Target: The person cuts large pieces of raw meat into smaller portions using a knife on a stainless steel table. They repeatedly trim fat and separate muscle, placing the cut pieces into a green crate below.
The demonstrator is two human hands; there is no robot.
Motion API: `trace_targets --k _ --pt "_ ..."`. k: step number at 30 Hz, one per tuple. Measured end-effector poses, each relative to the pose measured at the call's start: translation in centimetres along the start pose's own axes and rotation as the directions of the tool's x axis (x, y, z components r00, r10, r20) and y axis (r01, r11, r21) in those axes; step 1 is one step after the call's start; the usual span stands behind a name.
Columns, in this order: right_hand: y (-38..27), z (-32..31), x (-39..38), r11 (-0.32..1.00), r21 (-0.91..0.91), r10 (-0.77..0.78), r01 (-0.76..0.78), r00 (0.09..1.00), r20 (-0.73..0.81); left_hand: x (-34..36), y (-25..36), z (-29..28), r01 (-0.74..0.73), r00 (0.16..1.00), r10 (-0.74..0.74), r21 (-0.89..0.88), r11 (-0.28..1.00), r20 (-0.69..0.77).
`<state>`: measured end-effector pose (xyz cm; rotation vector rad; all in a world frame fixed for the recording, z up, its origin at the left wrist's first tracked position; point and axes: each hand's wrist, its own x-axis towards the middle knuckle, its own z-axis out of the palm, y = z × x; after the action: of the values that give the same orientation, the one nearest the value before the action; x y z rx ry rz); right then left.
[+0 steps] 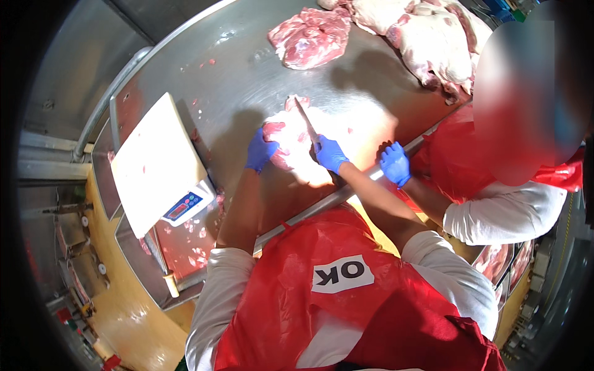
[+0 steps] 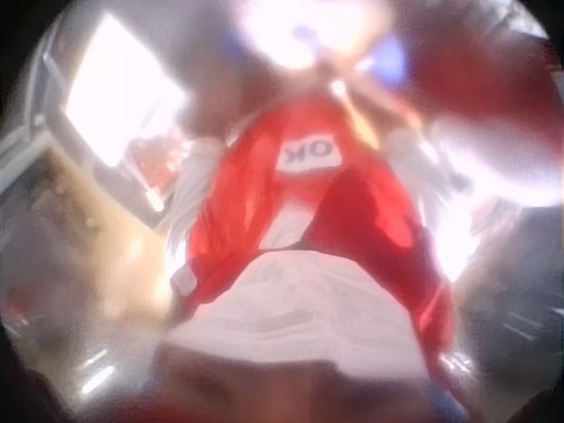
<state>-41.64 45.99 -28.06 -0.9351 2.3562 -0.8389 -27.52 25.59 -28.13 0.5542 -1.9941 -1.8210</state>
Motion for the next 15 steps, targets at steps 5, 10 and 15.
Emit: trace_targets --k 5,10,15 --pt "-1.2 -0.4 -0.9 0.998 0.053 -0.023 0.027 0.998 -0.063 3.8 0.1 2.3 0.273 0.947 -0.107 0.587 0.763 -0.301" --pt "0.3 -0.5 -1.5 0.986 0.165 -0.02 0.028 0.999 -0.047 4.2 -0.4 2.5 0.19 0.93 0.013 0.509 0.839 -0.368" --pt "0.8 -2.3 -4.8 0.988 0.132 -0.066 0.077 0.994 -0.089 -1.6 0.3 1.5 0.066 0.867 -0.036 0.042 0.997 -0.497"
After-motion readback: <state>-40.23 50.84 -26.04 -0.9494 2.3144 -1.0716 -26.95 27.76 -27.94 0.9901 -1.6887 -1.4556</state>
